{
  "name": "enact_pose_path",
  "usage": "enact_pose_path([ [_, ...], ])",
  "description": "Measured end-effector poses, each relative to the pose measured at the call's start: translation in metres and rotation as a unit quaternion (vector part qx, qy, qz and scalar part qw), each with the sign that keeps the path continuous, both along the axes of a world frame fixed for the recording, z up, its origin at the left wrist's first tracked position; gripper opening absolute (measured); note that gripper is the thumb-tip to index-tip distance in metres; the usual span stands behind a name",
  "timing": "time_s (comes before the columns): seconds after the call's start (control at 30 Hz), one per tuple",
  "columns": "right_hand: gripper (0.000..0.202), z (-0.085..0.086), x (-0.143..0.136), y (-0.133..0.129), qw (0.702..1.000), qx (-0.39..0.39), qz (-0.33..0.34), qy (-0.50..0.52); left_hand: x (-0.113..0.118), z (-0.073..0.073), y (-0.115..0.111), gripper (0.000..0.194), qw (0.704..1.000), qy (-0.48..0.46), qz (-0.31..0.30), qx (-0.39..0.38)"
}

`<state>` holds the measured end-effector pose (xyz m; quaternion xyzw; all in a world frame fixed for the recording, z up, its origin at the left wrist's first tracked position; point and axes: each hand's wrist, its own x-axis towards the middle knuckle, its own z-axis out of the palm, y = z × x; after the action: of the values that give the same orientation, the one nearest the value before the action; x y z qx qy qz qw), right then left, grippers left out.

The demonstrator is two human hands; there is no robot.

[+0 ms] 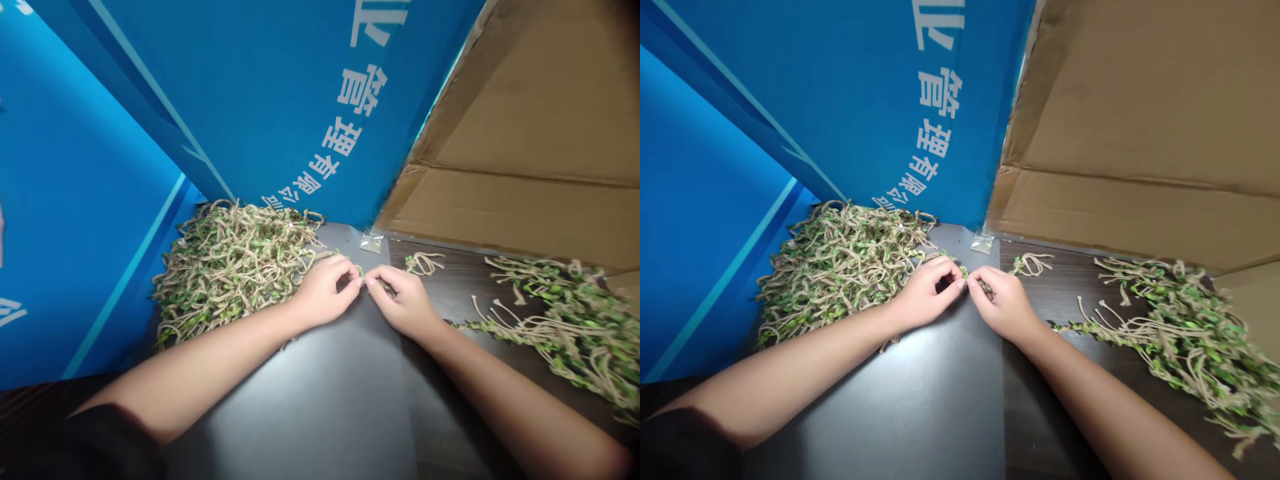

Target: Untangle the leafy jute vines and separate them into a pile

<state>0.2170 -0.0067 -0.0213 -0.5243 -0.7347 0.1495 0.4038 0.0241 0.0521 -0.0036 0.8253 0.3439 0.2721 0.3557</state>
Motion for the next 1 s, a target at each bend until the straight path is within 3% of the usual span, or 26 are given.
enact_pose_path([
  [0.5,0.005,-0.0015,-0.0003,0.0011,0.994,0.085,0.004,-0.071,0.0008,-0.0009,0.0011,0.009,1.000,-0.012,0.013,-0.001],
  [1.0,0.010,-0.0035,0.0009,0.0031,0.995,0.074,0.000,-0.060,0.0019,0.0001,-0.0005,0.016,1.000,0.003,0.012,0.008],
])
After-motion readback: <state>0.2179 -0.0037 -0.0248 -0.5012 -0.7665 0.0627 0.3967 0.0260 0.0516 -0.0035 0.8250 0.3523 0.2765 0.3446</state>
